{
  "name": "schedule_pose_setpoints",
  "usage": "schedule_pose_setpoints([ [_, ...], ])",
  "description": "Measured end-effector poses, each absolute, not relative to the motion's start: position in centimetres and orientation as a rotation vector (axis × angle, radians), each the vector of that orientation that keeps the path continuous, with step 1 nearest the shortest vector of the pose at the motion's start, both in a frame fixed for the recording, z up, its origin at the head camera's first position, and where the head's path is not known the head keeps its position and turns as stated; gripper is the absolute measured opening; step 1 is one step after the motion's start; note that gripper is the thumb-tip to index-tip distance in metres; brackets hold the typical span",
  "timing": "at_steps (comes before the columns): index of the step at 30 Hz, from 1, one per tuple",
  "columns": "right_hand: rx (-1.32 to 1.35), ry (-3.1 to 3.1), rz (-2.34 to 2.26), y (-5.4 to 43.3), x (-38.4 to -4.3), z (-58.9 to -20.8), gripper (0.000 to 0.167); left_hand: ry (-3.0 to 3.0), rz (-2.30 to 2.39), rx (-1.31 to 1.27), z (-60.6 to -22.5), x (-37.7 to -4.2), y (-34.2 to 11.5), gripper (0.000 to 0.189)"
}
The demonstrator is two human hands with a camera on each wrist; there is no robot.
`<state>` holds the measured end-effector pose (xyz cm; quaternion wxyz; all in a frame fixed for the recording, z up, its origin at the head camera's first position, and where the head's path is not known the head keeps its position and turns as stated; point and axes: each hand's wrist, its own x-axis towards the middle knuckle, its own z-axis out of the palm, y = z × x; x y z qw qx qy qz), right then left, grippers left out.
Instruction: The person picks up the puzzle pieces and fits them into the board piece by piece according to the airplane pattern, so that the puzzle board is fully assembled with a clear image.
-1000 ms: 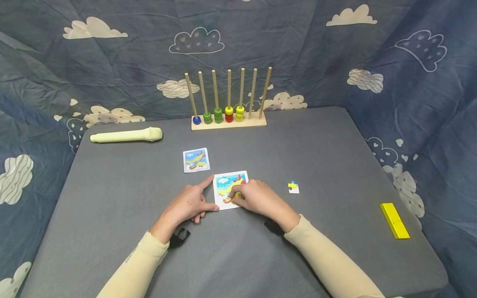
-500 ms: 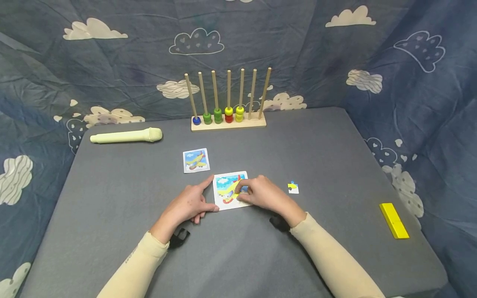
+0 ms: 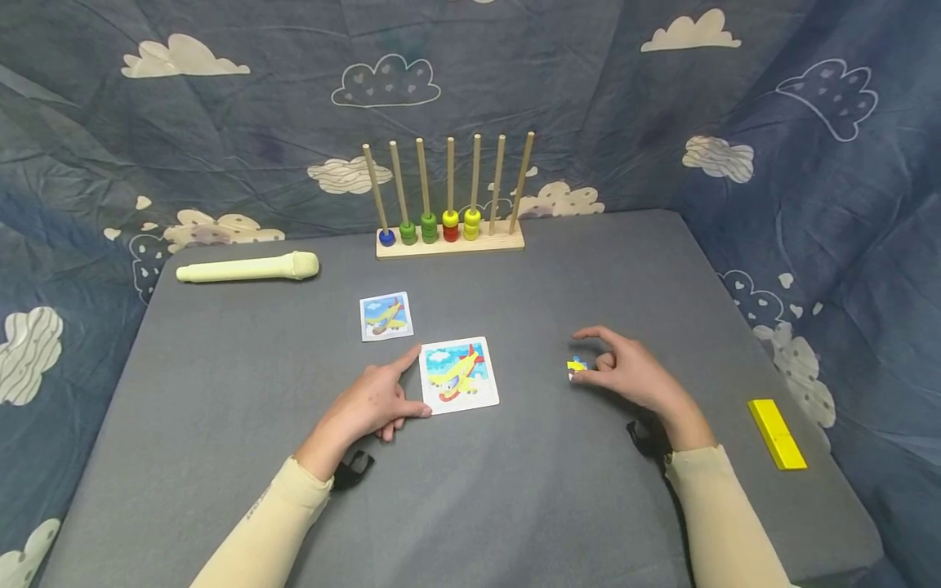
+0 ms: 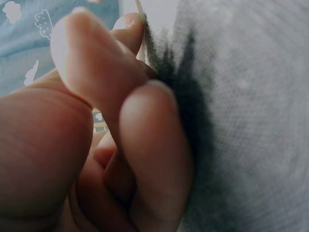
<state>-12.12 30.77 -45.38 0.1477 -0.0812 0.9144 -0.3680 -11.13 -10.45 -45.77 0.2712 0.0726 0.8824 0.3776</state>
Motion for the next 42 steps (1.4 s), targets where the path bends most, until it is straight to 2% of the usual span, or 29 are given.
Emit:
schedule_pose_setpoints([
  [6,-0.192,2.603,-0.972,32.4,-11.8,-46.1,0.063,2.374,1.021,0.195,-45.8,-11.1,-10.5,0.107],
  [15,-0.174,2.629,-0.951,32.3,-11.5,-46.5,0.054,2.376,1.019,0.199,-45.8,-11.1,-10.5,0.106],
  [42,-0.196,2.653,-0.967,32.1,-11.4,-46.3,0.042,2.366,1.025,0.193,-45.6,-11.1,-10.5,0.106],
])
